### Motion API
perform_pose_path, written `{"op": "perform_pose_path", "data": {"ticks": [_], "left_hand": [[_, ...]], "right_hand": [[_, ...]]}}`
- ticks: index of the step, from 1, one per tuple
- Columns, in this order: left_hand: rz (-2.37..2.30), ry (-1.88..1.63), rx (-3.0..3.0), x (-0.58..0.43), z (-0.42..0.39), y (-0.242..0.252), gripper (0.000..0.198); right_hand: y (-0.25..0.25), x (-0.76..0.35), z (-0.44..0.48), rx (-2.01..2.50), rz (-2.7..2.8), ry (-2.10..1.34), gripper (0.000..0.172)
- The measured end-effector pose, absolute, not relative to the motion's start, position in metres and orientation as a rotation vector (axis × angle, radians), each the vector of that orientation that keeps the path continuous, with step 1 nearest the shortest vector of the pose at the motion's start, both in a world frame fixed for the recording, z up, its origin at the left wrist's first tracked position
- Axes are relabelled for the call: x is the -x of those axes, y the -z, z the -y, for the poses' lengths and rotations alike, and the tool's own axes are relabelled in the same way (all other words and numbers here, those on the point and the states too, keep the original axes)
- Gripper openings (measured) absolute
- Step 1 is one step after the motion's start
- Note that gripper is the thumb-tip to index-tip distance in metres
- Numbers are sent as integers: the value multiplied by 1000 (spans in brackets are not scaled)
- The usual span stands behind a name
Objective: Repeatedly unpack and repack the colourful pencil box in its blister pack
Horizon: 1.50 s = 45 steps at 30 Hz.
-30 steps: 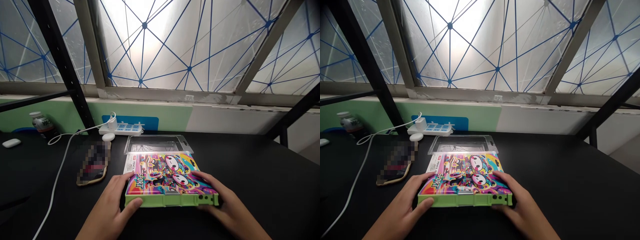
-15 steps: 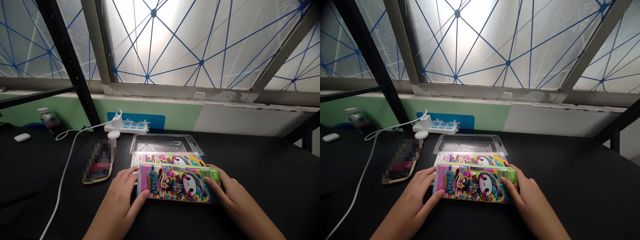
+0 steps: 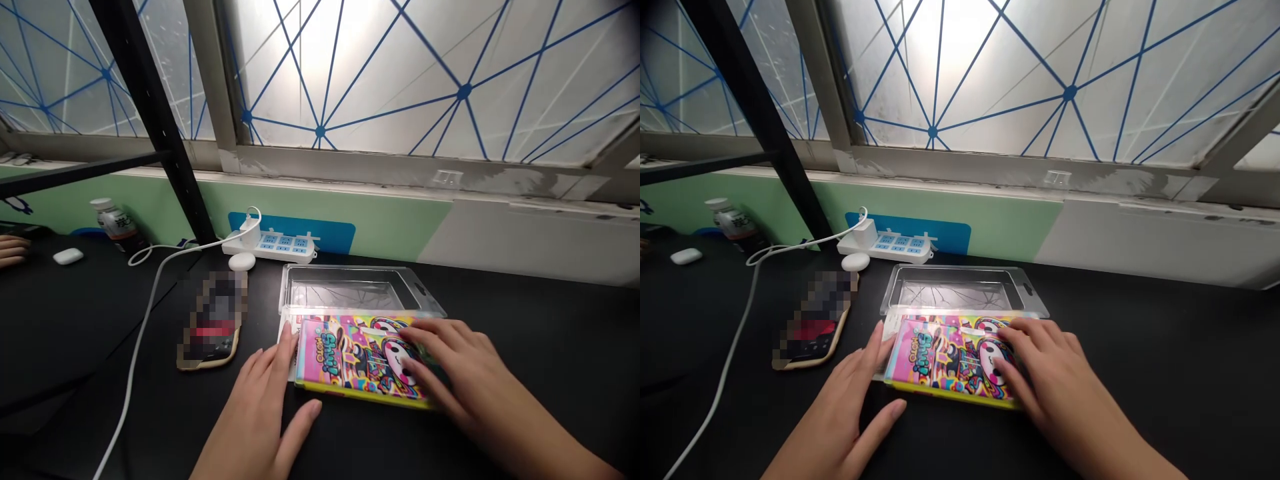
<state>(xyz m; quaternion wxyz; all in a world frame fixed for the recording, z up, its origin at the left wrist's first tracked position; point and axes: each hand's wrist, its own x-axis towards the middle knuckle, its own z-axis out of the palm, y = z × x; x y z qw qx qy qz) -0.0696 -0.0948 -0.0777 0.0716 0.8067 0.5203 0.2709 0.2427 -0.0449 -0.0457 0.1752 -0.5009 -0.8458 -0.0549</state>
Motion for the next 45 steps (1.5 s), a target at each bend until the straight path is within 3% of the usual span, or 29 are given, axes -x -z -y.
{"op": "perform_pose_path", "data": {"ticks": [8, 24, 28, 32, 40, 45], "left_hand": [[-1479, -833, -2381, 74, 88, 87, 76], [-1422, -742, -2339, 78, 86, 75, 86], [-1474, -729, -2231, 75, 90, 69, 76], [-1475, -652, -2162, 77, 96, 61, 49], [-1477, -689, -2018, 83, 97, 61, 55], [-1554, -650, -2126, 80, 93, 69, 56]], "right_hand": [[45, -193, 27, 1366, 2425, -19, 28], [53, -191, 39, 1298, 2258, 138, 13], [48, -190, 39, 1237, 2196, 187, 10], [40, -191, 53, 1102, 2139, 324, 18], [33, -235, 125, 854, 2469, 330, 34], [59, -282, 128, 1258, 2406, 181, 73]]}}
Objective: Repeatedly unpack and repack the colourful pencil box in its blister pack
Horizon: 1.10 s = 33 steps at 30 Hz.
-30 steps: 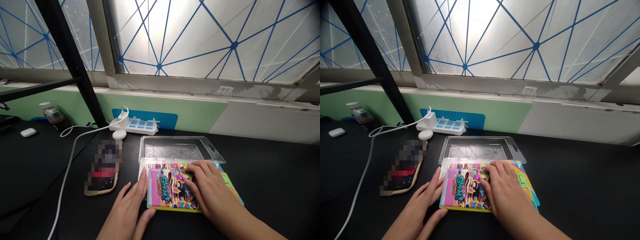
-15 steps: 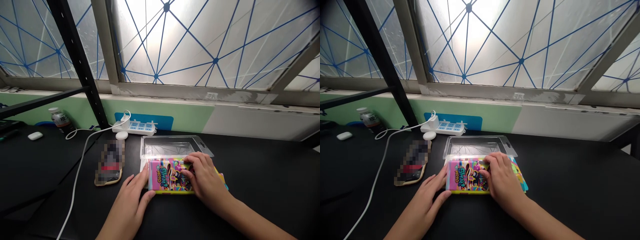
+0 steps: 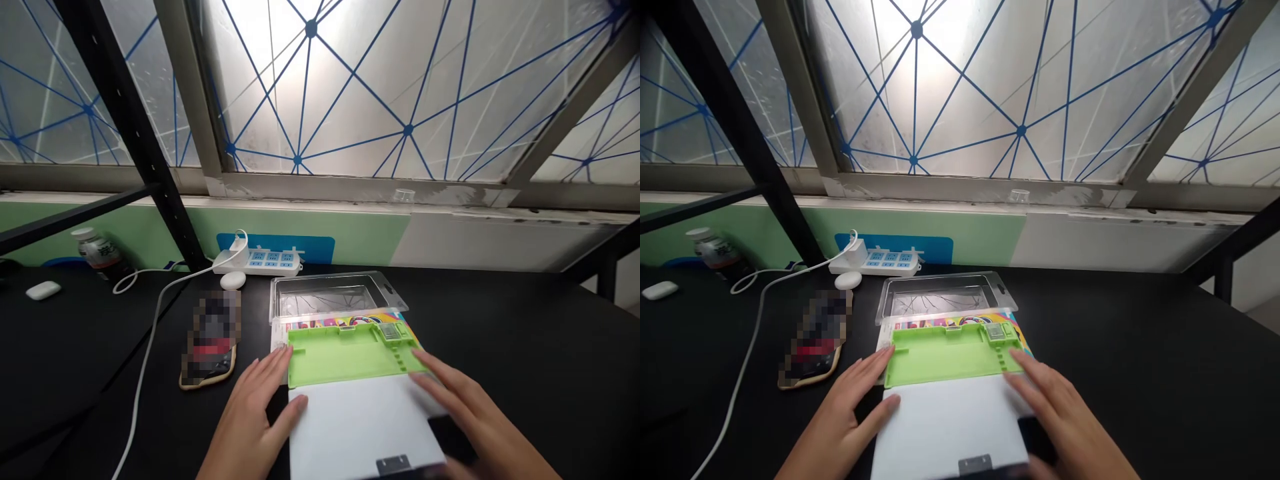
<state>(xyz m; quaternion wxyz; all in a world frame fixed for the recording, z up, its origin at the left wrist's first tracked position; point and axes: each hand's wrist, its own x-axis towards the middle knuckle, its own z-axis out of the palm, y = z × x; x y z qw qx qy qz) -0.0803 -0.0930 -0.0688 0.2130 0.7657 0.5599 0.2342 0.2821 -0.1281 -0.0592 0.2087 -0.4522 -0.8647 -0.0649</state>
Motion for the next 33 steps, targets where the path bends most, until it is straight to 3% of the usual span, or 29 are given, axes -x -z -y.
{"op": "perform_pose_path", "data": {"ticks": [2, 4, 8, 11, 16, 22, 29, 33], "left_hand": [[-1548, -685, -2151, 80, 93, 70, 52], [-1529, -731, -2148, 81, 93, 71, 48], [-1556, -834, -2007, 86, 95, 74, 45], [-1560, -877, -1929, 92, 94, 80, 49], [-1522, -870, -1918, 97, 89, 90, 52], [-1654, -943, -1897, 68, 100, 73, 49], [-1826, -1419, -2078, 15, 86, 14, 51], [-1805, -1167, -2354, 24, 49, -11, 54]], "right_hand": [[69, -296, 120, 1454, 2303, -10, 84], [74, -303, 110, 1548, 2217, -193, 83], [69, -301, 96, 1673, 2012, -470, 57], [62, -296, 94, 1667, 1899, -590, 50], [75, -300, 100, 1603, 1955, -378, 59], [83, -302, 107, 1357, 2038, -121, 52], [39, -307, 77, 1341, 1918, -105, 42], [23, -301, 31, 1293, 1935, -148, 38]]}}
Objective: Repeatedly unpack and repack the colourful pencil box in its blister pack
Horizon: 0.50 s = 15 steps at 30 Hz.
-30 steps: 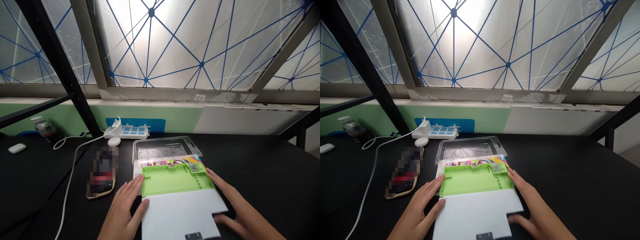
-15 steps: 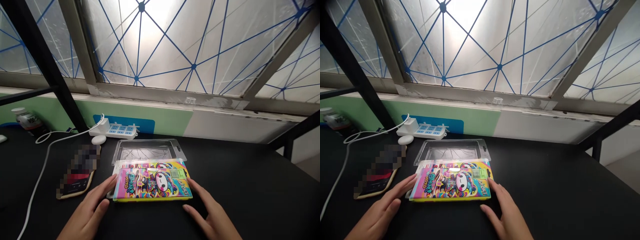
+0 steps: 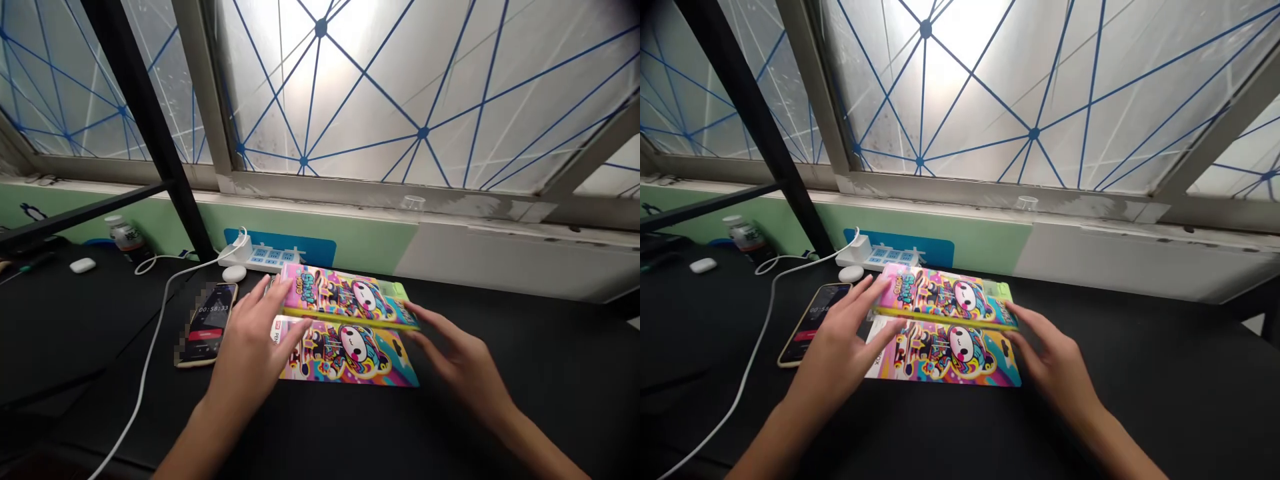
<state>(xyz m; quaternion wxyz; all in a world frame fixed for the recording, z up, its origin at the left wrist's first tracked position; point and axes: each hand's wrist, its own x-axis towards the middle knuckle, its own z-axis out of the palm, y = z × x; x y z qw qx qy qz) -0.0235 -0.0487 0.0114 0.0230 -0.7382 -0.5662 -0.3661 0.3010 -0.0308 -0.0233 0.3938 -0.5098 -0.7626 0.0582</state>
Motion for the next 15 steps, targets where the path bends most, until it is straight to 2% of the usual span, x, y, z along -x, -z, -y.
{"op": "perform_pose_path", "data": {"ticks": [5, 10, 15], "left_hand": [[1865, 700, 2377, 45, 13, 5, 51], [1922, 504, 2466, 49, 7, 32, 50], [2011, 408, 2467, 36, 13, 42, 58]], "right_hand": [[41, -291, -11, 1200, 2075, -146, 37], [62, -289, -19, 1261, 2102, -107, 38], [65, -287, -19, 1350, 2140, -105, 40]]}}
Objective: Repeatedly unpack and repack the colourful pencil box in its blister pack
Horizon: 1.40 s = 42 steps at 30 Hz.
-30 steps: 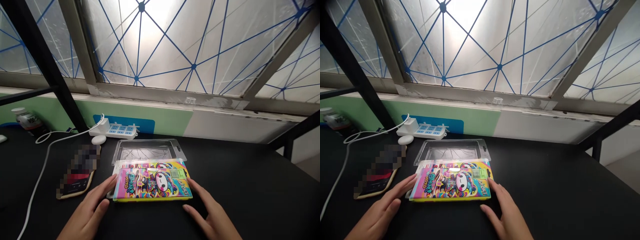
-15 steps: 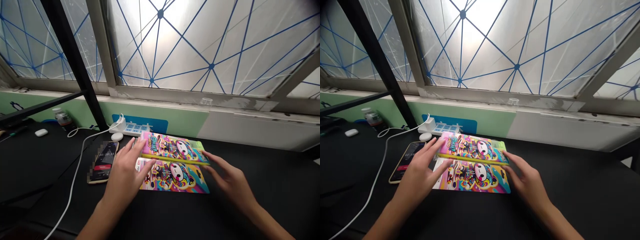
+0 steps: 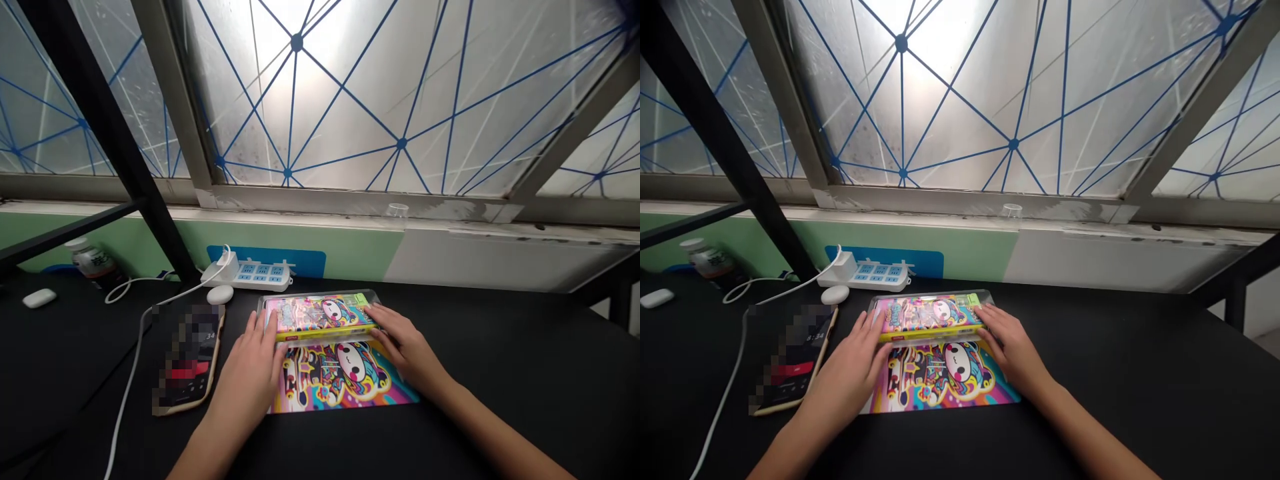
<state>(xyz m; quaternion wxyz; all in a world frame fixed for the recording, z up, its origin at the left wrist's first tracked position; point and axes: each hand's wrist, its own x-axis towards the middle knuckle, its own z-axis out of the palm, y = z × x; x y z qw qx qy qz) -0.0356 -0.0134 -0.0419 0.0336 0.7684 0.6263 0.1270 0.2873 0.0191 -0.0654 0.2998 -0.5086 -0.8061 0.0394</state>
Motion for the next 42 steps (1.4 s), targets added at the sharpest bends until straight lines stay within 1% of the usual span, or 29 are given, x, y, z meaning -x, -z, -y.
{"op": "perform_pose_path", "data": {"ticks": [5, 8, 10, 12, 14, 15, 19, 21, 23, 24, 27, 28, 29, 32, 36, 37, 40, 41, 42], "left_hand": [[-1998, -264, -2321, 30, 13, 38, 68], [-1998, -299, -2361, 27, 10, 30, 64], [-1912, -377, -2425, 20, 6, 24, 59], [-1776, -441, -2467, 8, 0, 21, 57], [-1678, -432, -2466, -6, -9, 20, 60], [-1672, -404, -2462, -12, -14, 22, 62], [-1680, -278, -2463, -18, -34, 30, 68], [-1668, -264, -2477, -11, -40, 33, 68], [-1656, -266, -2493, -1, -44, 35, 67], [-1647, -268, -2503, 4, -44, 35, 66], [-1622, -285, -2517, 17, -46, 39, 65], [-1620, -296, -2519, 20, -46, 40, 64], [-1625, -309, -2519, 22, -47, 41, 64], [-1661, -337, -2513, 26, -47, 45, 64], [-1676, -348, -2516, 27, -45, 48, 66], [-1676, -352, -2517, 27, -44, 48, 66], [-1682, -351, -2514, 27, -44, 49, 66], [-1686, -349, -2515, 27, -44, 50, 66], [-1690, -350, -2517, 27, -44, 50, 66]], "right_hand": [[68, -288, -19, 1397, 2261, 24, 43], [63, -285, -10, 1350, 2276, 184, 45], [57, -278, 1, 1218, 2301, 224, 40], [51, -267, 15, 1055, 2405, 144, 34], [46, -255, 28, 956, 2556, -33, 35], [44, -250, 33, 952, 2623, -131, 41], [41, -241, 41, 1128, 2728, -435, 81], [40, -244, 42, 1184, 2724, -519, 89], [37, -248, 43, 1197, 2703, -550, 86], [35, -249, 44, 1207, 2681, -547, 79], [32, -250, 43, 1312, 2550, -478, 44], [32, -249, 42, 1357, 2501, -443, 37], [33, -248, 40, 1400, 2458, -405, 34], [40, -244, 36, 1485, 2375, -294, 38], [50, -242, 35, 1535, 2320, -223, 30], [52, -241, 35, 1530, 2319, -209, 30], [52, -242, 34, 1495, 2333, -167, 39], [51, -242, 34, 1494, 2335, -162, 40], [50, -241, 33, 1501, 2335, -162, 38]]}}
